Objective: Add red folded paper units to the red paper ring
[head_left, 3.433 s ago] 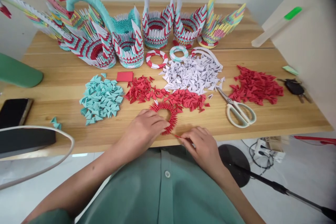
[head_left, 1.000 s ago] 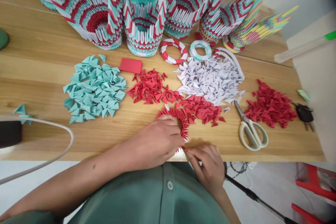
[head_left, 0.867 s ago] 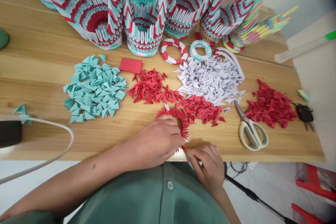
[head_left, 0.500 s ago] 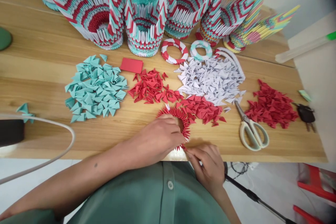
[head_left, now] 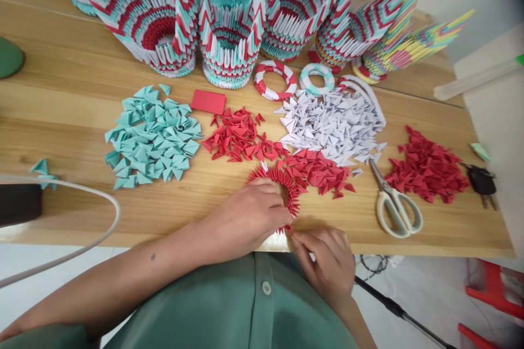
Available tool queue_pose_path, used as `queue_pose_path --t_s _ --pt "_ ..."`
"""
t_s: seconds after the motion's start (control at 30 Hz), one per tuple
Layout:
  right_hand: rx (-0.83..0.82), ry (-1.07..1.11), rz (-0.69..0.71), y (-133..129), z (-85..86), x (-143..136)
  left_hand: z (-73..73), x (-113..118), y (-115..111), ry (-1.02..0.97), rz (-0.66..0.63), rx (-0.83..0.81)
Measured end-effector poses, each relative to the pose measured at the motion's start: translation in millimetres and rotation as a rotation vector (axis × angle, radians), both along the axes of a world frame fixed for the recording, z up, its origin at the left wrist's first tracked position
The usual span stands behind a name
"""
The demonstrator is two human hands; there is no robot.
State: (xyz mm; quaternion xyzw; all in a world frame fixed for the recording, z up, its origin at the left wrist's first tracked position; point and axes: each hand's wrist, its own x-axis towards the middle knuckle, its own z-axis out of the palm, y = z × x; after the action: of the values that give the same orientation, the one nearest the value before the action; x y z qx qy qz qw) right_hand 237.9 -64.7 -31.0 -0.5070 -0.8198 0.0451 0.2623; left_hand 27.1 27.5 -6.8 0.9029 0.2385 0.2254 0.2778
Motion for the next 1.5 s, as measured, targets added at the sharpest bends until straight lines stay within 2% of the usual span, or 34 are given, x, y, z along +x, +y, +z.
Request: queue_pose_path --t_s 0.23,0.43,0.63,0.93,1.27,1.5 --pt "0.012 0.017 -0.007 6 4.1 -7 -3.8 1 -2 0.008 -0.012 0.015" --pt "-0.11 0.06 -0.02 4 3.4 -2 -4.3 -3 -3 -0.044 0.02 0.004" --pt "-0.124 0.095 0.0 5 3.3 3 -5.7 -7 -7 -0.119 0.088 0.043" --pt "-0.091 0.109 0.046 14 1.1 0 -7.1 1 -25 -0.128 0.229 0.042" --pt "-0.109 0.144 0.044 16 1.8 0 -19.8 1 -24 -0.19 0.237 0.057" --pt "-0.114 0.109 0.013 13 3.2 -1 -17.6 2 -22 -0.209 0.23 0.043"
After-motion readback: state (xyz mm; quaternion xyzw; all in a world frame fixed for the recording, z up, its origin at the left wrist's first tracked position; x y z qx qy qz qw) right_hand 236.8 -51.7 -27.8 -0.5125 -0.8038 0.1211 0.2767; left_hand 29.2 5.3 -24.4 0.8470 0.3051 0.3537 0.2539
